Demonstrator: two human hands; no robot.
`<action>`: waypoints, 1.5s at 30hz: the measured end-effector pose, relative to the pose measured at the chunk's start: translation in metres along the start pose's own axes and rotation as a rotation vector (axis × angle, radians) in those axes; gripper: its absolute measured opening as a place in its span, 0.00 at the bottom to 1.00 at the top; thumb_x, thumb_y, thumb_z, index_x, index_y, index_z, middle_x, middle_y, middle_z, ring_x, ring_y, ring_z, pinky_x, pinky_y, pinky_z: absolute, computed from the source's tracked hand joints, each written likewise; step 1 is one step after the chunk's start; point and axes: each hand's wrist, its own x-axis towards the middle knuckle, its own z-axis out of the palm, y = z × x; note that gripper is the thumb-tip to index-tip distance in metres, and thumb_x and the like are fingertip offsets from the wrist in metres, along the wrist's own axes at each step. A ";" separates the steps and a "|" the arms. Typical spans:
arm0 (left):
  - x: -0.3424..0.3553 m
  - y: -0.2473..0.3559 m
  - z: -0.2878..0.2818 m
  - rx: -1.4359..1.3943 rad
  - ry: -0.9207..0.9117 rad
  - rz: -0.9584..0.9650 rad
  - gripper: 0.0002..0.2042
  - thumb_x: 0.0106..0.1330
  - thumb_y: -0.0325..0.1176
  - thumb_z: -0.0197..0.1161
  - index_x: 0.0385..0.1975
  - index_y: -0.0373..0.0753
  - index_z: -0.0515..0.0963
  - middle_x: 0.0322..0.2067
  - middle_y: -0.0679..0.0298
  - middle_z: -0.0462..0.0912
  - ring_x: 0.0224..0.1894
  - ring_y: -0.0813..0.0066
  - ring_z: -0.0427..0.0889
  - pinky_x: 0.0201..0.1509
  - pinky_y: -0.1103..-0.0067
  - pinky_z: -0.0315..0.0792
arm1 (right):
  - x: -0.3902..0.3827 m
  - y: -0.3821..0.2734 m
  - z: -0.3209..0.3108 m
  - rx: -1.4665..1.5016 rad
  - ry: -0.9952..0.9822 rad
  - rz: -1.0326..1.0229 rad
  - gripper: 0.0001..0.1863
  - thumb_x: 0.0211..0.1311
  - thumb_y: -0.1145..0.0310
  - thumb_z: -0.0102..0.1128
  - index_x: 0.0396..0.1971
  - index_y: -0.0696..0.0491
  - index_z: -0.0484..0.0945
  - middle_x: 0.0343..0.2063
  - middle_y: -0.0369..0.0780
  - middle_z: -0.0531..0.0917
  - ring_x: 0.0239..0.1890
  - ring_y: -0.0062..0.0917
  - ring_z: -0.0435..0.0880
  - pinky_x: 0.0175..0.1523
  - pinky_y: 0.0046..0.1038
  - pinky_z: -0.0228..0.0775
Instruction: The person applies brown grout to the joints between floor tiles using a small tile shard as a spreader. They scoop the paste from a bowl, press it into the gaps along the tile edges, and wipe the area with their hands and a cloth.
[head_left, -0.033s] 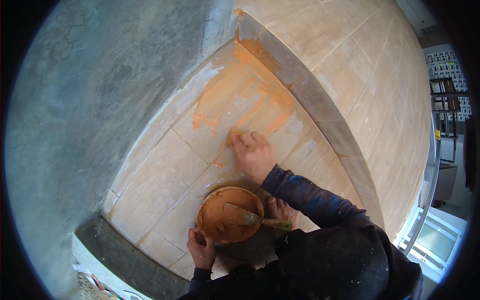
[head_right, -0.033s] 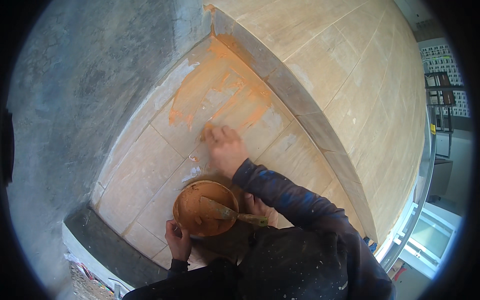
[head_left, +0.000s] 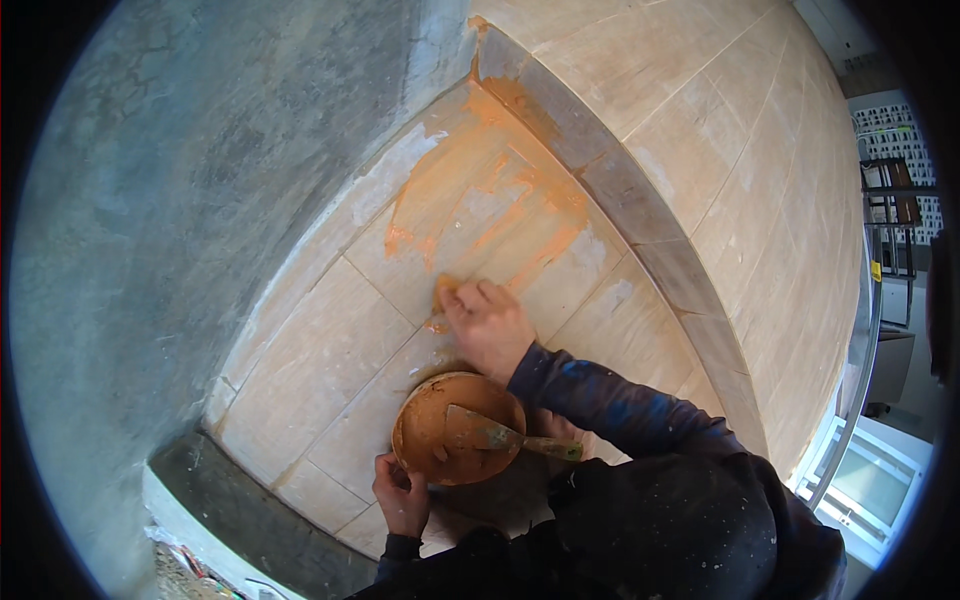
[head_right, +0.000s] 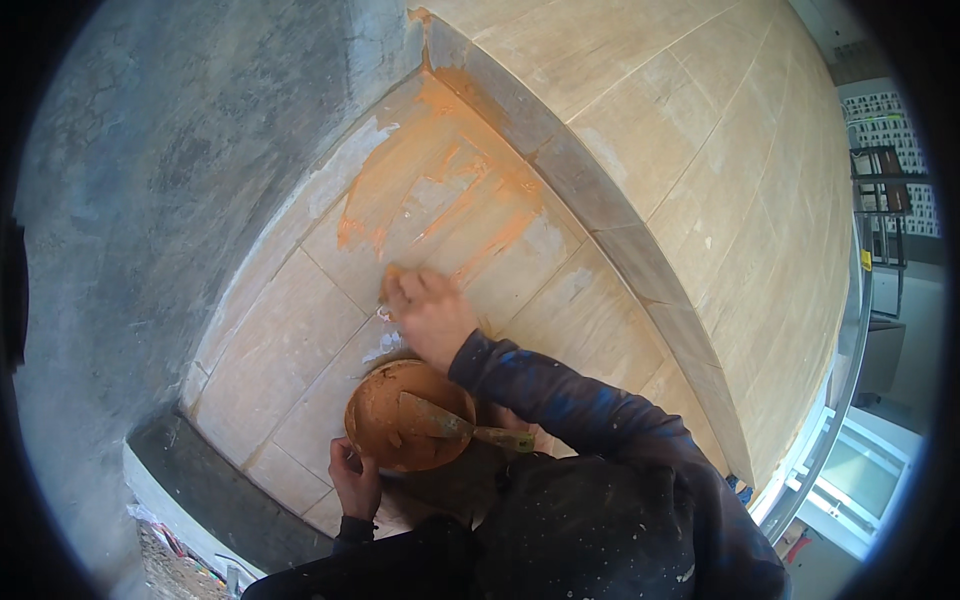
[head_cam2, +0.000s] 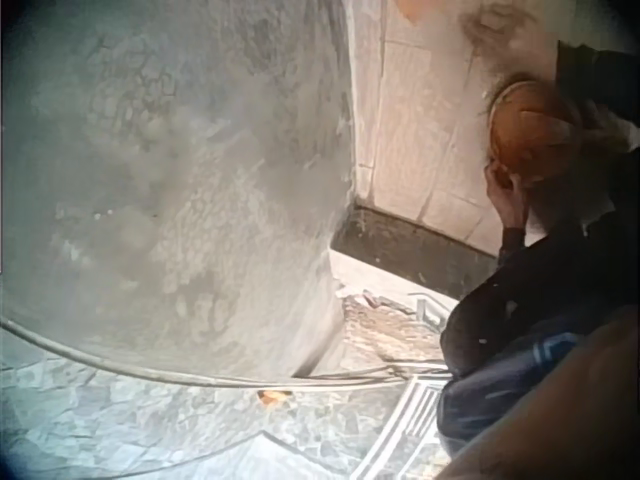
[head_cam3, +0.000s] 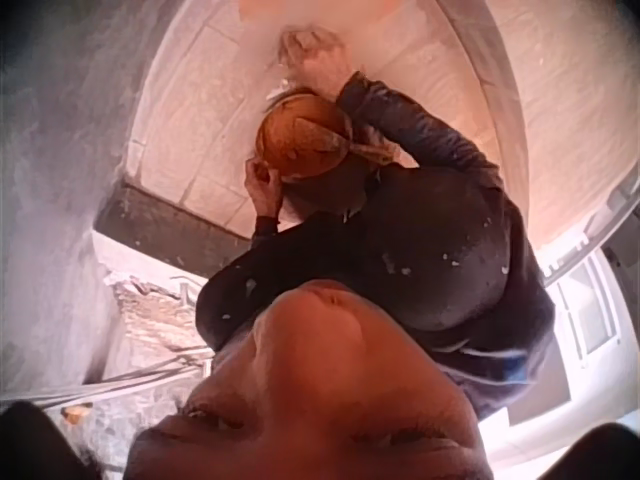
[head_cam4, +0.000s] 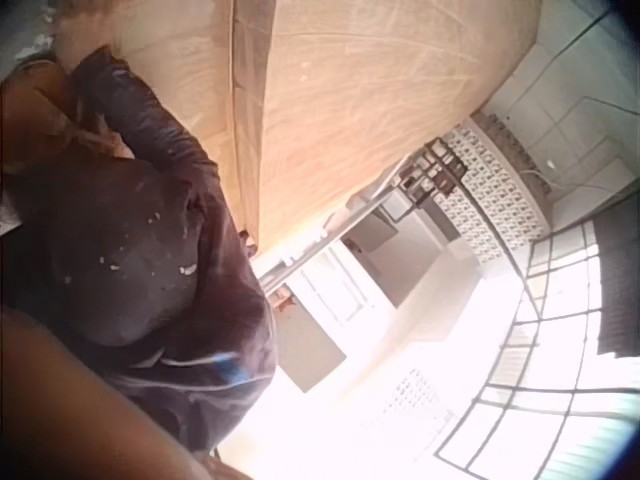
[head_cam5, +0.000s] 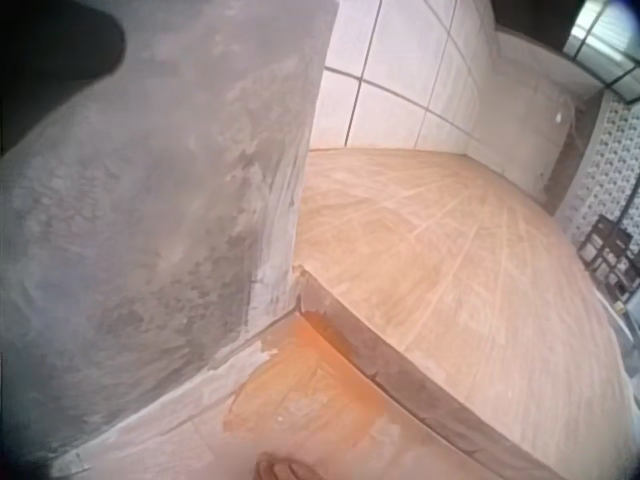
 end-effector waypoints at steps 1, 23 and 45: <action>0.001 0.004 0.002 0.007 0.000 0.010 0.08 0.68 0.20 0.59 0.44 0.34 0.71 0.35 0.62 0.85 0.37 0.77 0.87 0.42 0.81 0.78 | -0.001 -0.019 0.001 0.083 -0.063 -0.026 0.17 0.55 0.74 0.62 0.47 0.57 0.81 0.36 0.41 0.79 0.43 0.36 0.80 0.44 0.36 0.78; 0.000 0.009 0.001 0.048 -0.020 -0.057 0.08 0.68 0.20 0.59 0.45 0.33 0.73 0.32 0.62 0.86 0.34 0.79 0.86 0.37 0.81 0.79 | 0.158 0.147 -0.003 -0.259 0.092 0.204 0.05 0.63 0.73 0.58 0.35 0.55 0.82 0.37 0.44 0.86 0.45 0.37 0.84 0.47 0.36 0.81; 0.007 0.009 -0.009 0.106 -0.039 -0.020 0.11 0.64 0.22 0.64 0.45 0.33 0.74 0.34 0.56 0.86 0.36 0.67 0.90 0.39 0.76 0.83 | 0.169 0.173 -0.013 -0.855 -0.195 -0.266 0.13 0.62 0.68 0.57 0.43 0.58 0.83 0.40 0.38 0.85 0.51 0.30 0.77 0.51 0.29 0.71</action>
